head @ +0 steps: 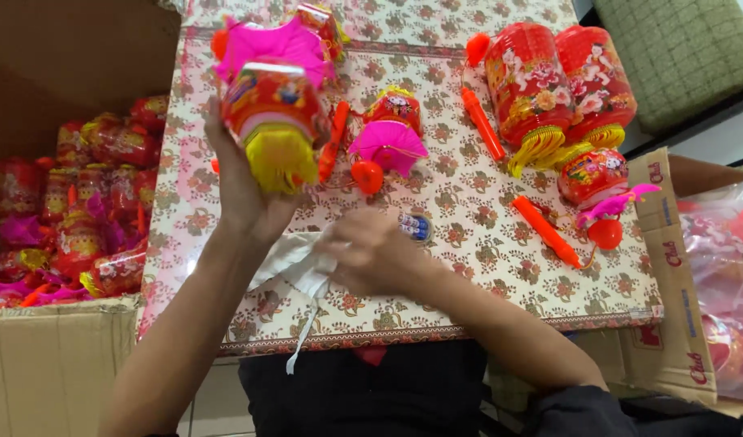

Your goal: Assemble plastic festive toys by attaching handles and wiping them clean

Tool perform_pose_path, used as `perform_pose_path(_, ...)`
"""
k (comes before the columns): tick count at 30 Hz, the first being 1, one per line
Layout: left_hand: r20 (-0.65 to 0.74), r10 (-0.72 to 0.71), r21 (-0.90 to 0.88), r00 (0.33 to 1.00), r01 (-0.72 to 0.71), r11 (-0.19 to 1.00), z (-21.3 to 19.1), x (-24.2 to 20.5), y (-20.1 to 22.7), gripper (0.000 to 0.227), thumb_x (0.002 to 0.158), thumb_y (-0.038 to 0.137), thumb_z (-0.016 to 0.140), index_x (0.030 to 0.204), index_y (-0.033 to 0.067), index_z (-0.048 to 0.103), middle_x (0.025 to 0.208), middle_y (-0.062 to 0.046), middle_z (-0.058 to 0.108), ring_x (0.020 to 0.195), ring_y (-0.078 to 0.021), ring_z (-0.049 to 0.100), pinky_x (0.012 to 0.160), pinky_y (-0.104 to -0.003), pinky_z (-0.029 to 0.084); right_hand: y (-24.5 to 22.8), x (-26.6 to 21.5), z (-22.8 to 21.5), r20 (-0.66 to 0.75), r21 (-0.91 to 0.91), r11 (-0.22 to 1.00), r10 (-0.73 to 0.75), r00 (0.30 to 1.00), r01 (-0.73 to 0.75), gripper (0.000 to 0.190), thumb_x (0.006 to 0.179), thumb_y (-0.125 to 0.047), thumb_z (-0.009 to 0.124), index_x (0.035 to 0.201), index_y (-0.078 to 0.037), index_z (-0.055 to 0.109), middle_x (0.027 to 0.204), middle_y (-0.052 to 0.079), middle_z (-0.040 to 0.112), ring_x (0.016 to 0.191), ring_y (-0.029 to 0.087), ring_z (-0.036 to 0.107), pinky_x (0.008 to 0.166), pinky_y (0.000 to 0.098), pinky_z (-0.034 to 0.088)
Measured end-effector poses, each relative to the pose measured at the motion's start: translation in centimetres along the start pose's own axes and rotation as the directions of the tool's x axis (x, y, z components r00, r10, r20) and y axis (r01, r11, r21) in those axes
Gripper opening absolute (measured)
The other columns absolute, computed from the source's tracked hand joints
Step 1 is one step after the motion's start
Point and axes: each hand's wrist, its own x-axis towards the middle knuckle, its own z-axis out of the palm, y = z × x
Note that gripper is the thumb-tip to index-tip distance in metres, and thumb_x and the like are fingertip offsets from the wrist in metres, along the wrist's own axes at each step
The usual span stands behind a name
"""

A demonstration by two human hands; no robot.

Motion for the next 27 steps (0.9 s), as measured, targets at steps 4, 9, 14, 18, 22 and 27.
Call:
perform_pose_path(4, -0.058, 0.031, -0.030, 0.998, -0.033, 0.999, -1.1, 0.8, -1.7, 0.059, 0.077, 0.057, 0.069, 0.112, 0.0083, 0.070, 0.108, -0.015, 0.075, 0.092, -0.0307, 0.073, 0.083, -0.044, 0.064, -2.3, 1.0, 0.0, 0.456, 0.011, 1.000, -0.002, 0.890, -0.003, 0.028, 0.099, -0.034, 0.065, 0.121, -0.017, 0.071, 0.110, 0.015, 0.071, 0.093, 0.025, 0.068, 0.068, 0.0298, 0.054)
perform_pose_path(9, -0.059, -0.016, 0.191, 0.998, 0.027, 0.981, -3.8, 1.7, -3.3, 0.045, 0.080, 0.049, 0.074, 0.110, 0.0155, 0.069, 0.091, 0.002, 0.073, 0.065, -0.0047, 0.065, 0.055, -0.012, 0.055, -0.6, -0.2, -0.1, 0.194, 0.047, 0.999, 0.016, 0.981, -0.025, 0.010, 0.096, -0.014, 0.070, 0.105, -0.011, 0.073, 0.095, 0.012, 0.073, 0.080, 0.021, 0.068, 0.061, 0.0261, 0.053)
perform_pose_path(14, 0.122, 0.159, 0.410, 0.980, -0.196, 0.891, -4.5, 2.3, -3.5, 0.069, 0.080, 0.038, 0.079, 0.132, 0.0095, 0.044, 0.107, -0.015, 0.069, 0.089, -0.0281, 0.073, 0.080, -0.045, 0.068, 2.9, -0.5, -2.4, -0.582, 0.317, 0.928, 0.353, 0.733, -0.195, 0.013, 0.087, 0.007, 0.078, 0.090, 0.002, 0.067, 0.085, 0.016, 0.073, 0.065, 0.023, 0.071, 0.054, 0.0307, 0.059)
perform_pose_path(18, 0.219, 0.122, 0.450, 0.968, -0.211, 0.868, -2.5, 0.5, -4.6, 0.067, 0.075, 0.031, 0.081, 0.130, 0.0093, 0.048, 0.108, -0.010, 0.066, 0.095, -0.0242, 0.072, 0.082, -0.044, 0.067, 6.4, -2.8, -2.6, -0.704, 0.133, 0.964, 0.256, 0.662, -0.230, 0.017, 0.085, -0.002, 0.084, 0.089, 0.006, 0.070, 0.085, 0.019, 0.069, 0.070, 0.024, 0.068, 0.055, 0.0286, 0.052)
perform_pose_path(22, 0.208, 0.147, 0.451, 0.967, -0.228, 0.863, -3.5, 0.6, -6.0, 0.062, 0.076, 0.025, 0.078, 0.128, 0.0106, 0.047, 0.111, -0.006, 0.064, 0.099, -0.0201, 0.069, 0.084, -0.040, 0.065, 6.2, -2.3, -1.9, -0.521, -0.004, 0.987, 0.135, 0.843, -0.160, 0.014, 0.088, -0.002, 0.074, 0.101, -0.003, 0.081, 0.102, 0.013, 0.071, 0.089, 0.026, 0.069, 0.079, 0.0367, 0.059)
perform_pose_path(27, 0.150, 0.132, 0.367, 0.980, -0.179, 0.913, -7.1, 3.0, -6.7, 0.062, 0.078, 0.031, 0.072, 0.131, 0.0099, 0.048, 0.109, -0.011, 0.066, 0.093, -0.0237, 0.071, 0.077, -0.040, 0.065, 5.4, -2.4, -0.3, -0.541, -0.022, 1.000, -0.010, 0.841, -0.002, 0.018, 0.091, -0.001, 0.074, 0.106, 0.005, 0.080, 0.079, 0.013, 0.070, 0.064, 0.026, 0.066, 0.067, 0.0414, 0.061)
